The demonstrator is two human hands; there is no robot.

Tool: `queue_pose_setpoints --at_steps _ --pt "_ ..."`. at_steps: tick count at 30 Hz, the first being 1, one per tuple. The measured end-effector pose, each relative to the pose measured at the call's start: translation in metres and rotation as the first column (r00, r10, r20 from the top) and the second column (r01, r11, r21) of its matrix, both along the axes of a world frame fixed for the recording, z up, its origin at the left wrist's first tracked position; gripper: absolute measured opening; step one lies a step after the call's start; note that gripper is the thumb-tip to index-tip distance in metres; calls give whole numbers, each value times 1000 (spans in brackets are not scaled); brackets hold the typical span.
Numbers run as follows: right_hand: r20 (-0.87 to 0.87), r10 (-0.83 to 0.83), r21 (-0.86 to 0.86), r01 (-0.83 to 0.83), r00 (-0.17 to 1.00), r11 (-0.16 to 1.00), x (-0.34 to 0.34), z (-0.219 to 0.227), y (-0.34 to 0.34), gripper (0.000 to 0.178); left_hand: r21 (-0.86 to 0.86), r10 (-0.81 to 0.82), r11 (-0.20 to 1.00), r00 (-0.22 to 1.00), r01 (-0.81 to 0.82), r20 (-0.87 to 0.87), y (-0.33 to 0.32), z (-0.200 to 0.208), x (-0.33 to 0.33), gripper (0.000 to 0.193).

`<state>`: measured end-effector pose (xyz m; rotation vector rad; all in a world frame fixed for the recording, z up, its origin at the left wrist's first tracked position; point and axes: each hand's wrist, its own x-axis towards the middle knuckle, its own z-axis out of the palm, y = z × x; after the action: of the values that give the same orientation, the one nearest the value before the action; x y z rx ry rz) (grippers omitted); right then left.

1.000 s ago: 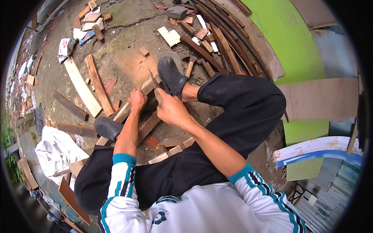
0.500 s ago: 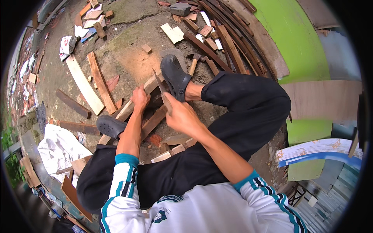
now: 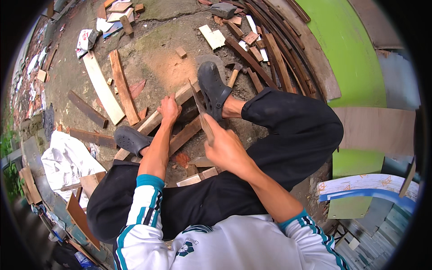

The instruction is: The person sits on the ground and uses a hand saw to cut a small piece of wood placed on a wooden support. The person repeatedly saws through the wood, adjusting the piece as needed.

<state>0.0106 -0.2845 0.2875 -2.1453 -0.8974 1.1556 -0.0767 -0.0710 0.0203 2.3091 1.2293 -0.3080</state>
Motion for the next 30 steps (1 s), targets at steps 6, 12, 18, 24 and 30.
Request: queue_pose_setpoints --at_steps 6,12,18,24,30 --pt "100 -104 33 101 990 994 16 -52 27 70 -21 -46 999 999 46 28 0 1 7 59" --pt "23 -120 1 120 992 993 10 -44 28 67 -25 -53 998 998 54 36 6 -1 5 59" --pt "74 -53 108 45 996 993 -10 1 -30 76 12 14 1000 1000 -15 12 1 -8 0 58" --pt "206 -179 123 156 962 980 35 -110 53 67 -47 -78 996 994 81 73 -3 2 23 57" --pt "52 -78 268 62 996 961 -8 26 -63 69 37 19 999 999 -21 31 -6 -6 8 52"
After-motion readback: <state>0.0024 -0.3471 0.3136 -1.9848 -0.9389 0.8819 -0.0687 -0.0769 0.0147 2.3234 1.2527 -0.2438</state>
